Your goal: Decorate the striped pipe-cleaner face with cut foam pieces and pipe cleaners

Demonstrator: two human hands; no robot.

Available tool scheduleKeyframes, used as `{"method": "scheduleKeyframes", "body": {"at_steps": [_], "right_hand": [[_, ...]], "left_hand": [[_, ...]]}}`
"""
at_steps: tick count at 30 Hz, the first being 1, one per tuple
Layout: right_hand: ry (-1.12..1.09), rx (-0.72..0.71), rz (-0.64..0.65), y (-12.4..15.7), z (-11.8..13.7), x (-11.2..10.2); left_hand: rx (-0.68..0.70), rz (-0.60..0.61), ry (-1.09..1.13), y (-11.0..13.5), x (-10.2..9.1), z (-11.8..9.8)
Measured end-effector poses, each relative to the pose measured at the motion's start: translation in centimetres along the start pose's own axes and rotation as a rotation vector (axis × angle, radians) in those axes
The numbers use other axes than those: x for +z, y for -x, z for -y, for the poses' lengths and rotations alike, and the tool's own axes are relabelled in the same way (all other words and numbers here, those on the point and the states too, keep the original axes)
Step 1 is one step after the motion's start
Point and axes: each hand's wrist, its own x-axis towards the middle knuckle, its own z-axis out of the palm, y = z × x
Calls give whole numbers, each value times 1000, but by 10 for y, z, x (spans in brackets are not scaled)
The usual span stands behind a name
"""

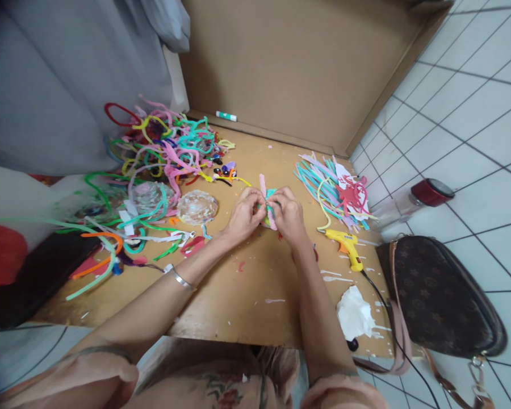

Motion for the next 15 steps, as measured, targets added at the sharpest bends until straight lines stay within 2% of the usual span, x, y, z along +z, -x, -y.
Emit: {"method": "scheduleKeyframes", "body": {"at_steps": [15], "right_hand": [[0,-3,-16,0,1,-6]], "left_hand": [[-1,-17,59,1,1,3]]}}
